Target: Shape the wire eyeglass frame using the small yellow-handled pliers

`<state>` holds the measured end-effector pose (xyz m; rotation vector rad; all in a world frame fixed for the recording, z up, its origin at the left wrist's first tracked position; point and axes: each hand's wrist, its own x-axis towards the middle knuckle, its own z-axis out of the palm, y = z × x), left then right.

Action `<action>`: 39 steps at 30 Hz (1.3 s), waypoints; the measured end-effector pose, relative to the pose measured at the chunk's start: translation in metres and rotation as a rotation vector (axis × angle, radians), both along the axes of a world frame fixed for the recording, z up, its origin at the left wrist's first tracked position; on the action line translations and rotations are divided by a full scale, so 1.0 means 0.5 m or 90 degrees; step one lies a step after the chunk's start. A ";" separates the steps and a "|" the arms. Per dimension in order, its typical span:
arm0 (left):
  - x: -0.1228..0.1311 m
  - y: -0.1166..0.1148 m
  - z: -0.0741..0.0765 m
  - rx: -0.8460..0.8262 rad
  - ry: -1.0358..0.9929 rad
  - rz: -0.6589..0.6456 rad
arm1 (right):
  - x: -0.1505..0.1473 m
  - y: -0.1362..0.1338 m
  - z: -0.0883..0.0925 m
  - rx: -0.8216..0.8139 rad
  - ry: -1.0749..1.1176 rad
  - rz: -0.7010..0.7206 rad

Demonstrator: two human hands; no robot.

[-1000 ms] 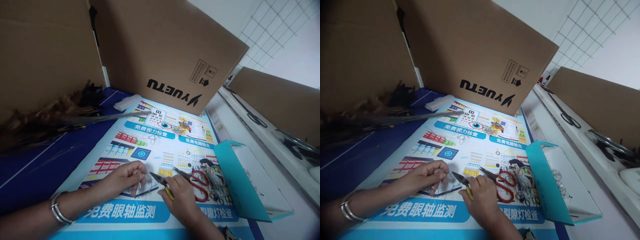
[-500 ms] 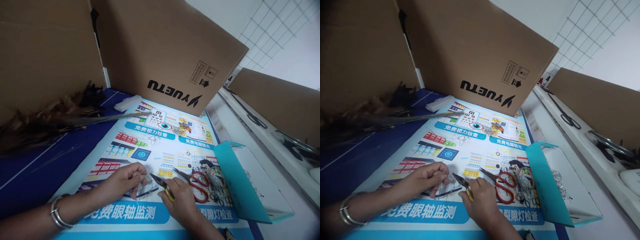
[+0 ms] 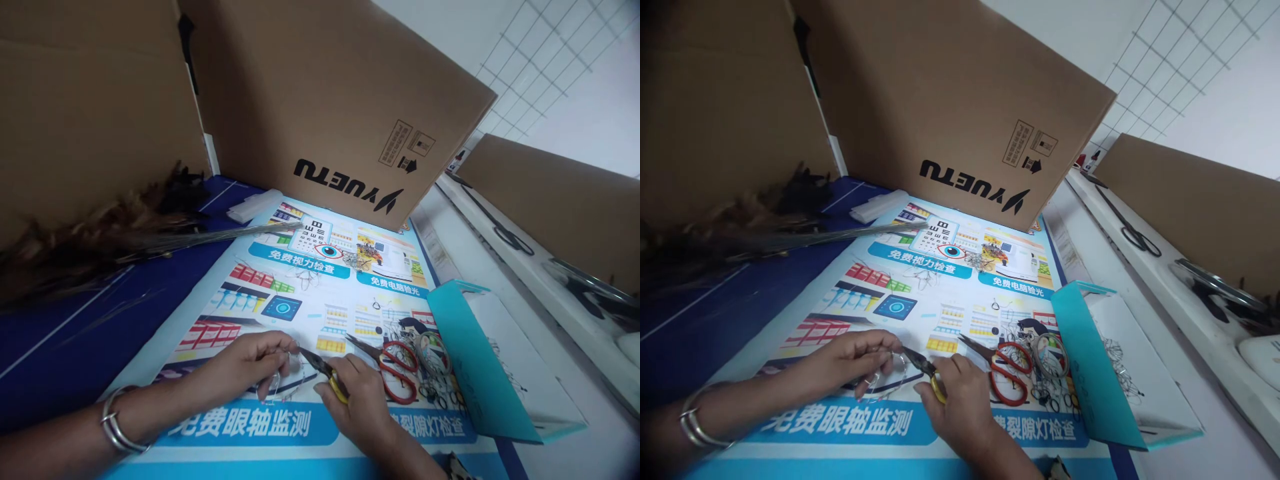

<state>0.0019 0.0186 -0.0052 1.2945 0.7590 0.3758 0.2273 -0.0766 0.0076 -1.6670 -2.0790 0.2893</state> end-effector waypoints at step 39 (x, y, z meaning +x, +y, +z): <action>0.007 0.009 -0.001 0.038 0.025 0.061 | -0.013 -0.003 -0.008 -0.040 0.100 0.003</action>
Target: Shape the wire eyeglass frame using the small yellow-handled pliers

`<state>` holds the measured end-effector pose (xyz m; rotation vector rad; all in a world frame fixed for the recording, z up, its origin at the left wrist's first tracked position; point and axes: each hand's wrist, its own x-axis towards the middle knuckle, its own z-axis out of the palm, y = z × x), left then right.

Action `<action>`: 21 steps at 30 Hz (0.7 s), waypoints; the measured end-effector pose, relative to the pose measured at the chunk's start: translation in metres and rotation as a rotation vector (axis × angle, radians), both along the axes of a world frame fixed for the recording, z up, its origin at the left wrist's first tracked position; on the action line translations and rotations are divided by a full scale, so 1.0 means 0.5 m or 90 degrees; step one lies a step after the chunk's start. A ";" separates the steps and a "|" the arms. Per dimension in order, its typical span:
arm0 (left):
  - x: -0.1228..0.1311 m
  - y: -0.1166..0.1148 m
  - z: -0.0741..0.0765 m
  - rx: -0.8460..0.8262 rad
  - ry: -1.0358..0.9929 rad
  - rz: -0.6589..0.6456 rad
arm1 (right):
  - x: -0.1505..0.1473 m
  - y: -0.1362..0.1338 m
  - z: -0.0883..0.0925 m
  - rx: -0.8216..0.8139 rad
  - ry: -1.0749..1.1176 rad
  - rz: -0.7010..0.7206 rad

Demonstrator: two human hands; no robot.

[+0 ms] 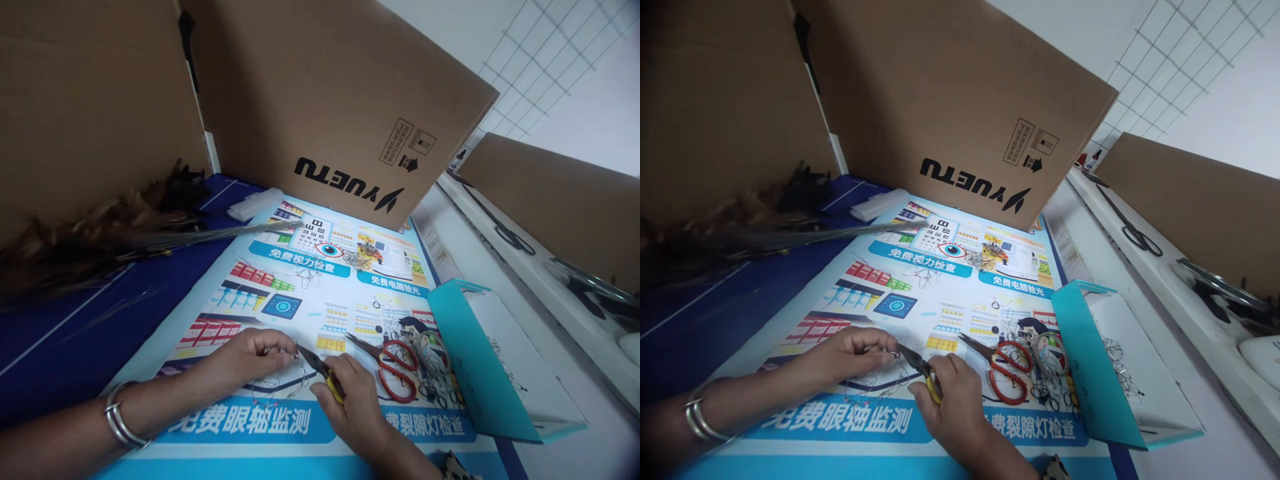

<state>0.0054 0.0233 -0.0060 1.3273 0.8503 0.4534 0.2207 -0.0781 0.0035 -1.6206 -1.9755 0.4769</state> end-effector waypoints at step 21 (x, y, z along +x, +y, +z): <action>-0.004 -0.004 -0.005 0.038 0.017 -0.028 | -0.001 0.000 0.008 -0.018 -0.009 0.005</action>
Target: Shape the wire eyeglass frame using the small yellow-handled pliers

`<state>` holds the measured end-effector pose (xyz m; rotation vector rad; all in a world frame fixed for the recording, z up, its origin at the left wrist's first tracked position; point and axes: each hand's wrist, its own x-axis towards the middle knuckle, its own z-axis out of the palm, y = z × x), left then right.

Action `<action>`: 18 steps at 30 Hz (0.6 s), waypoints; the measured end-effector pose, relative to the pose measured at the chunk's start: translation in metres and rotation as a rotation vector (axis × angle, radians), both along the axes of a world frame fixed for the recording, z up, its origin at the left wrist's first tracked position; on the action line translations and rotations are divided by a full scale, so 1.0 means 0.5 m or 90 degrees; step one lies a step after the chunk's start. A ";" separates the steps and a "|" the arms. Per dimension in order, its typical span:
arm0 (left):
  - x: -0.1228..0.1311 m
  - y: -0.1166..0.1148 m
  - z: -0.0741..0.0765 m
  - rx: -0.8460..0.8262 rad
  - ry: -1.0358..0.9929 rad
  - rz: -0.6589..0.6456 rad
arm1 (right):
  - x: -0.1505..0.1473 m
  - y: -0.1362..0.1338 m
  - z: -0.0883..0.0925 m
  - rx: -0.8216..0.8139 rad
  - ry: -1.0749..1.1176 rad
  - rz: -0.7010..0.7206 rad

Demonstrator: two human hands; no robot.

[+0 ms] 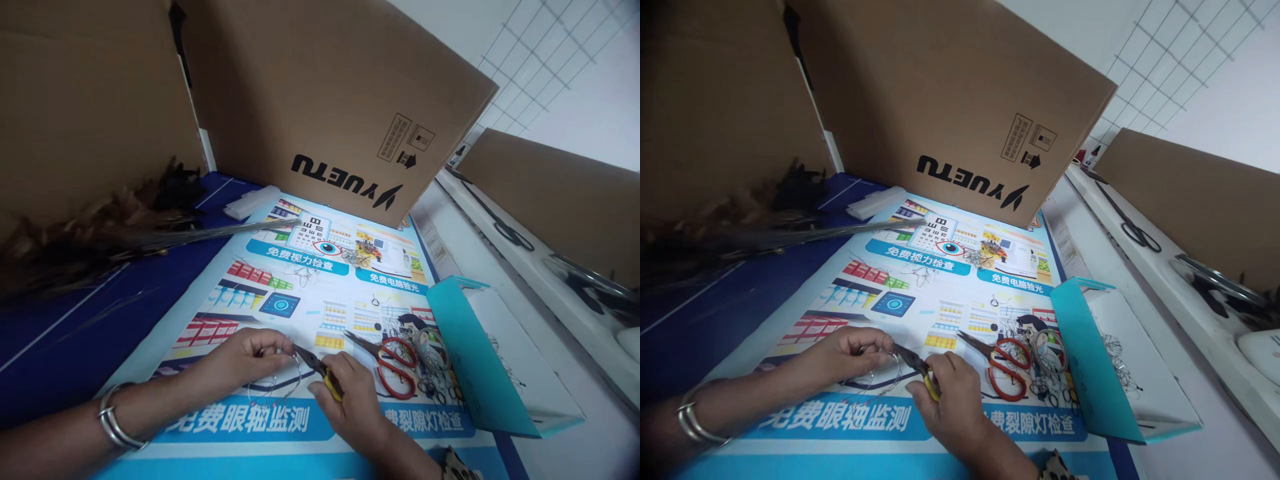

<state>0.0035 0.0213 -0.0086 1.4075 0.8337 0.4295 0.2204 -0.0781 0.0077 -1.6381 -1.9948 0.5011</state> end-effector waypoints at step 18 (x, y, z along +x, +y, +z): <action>-0.004 -0.005 0.006 0.100 0.047 0.039 | 0.008 0.004 -0.001 0.018 -0.049 0.018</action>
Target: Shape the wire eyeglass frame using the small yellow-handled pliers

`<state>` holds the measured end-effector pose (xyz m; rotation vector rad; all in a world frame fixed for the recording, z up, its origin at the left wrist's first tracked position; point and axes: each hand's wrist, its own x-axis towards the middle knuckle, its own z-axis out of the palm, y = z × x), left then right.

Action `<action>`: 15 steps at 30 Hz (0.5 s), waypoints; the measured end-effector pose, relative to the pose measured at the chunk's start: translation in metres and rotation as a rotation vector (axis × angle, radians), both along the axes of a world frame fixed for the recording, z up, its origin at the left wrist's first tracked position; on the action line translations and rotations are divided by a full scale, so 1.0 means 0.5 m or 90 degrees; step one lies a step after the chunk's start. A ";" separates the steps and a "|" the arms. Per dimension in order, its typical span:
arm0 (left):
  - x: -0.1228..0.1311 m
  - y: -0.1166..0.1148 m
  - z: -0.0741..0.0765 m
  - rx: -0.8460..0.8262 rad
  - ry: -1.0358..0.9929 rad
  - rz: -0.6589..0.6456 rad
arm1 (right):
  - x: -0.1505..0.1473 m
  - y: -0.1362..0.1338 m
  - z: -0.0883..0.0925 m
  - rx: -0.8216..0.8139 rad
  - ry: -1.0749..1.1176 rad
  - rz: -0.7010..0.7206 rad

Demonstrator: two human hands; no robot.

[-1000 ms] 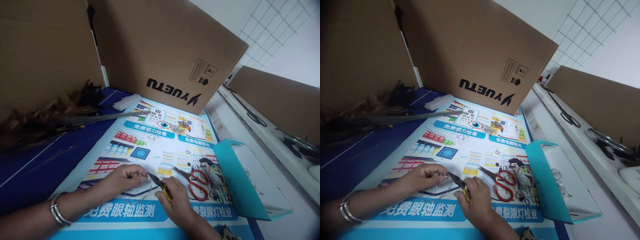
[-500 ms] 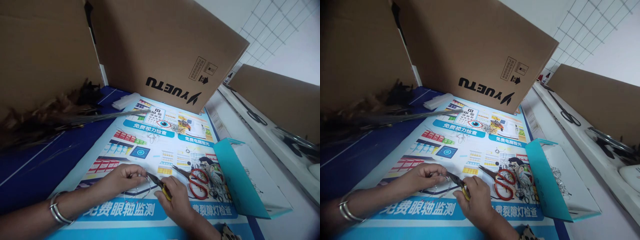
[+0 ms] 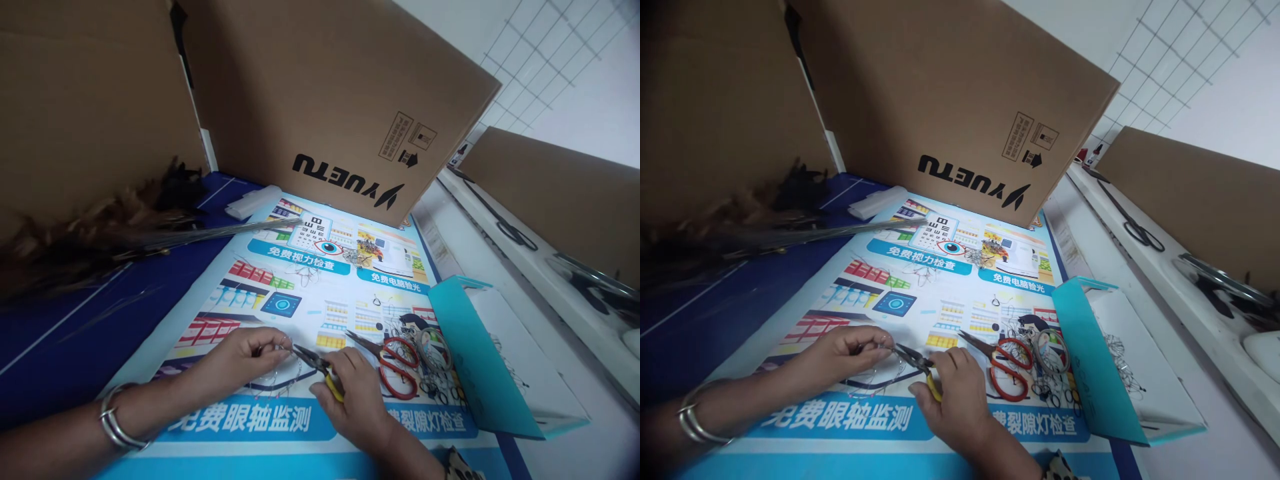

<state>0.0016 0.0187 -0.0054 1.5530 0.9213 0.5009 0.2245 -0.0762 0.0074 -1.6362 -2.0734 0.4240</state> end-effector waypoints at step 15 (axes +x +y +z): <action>0.000 0.000 -0.003 -0.002 -0.004 -0.023 | 0.004 0.002 0.004 0.045 -0.021 0.029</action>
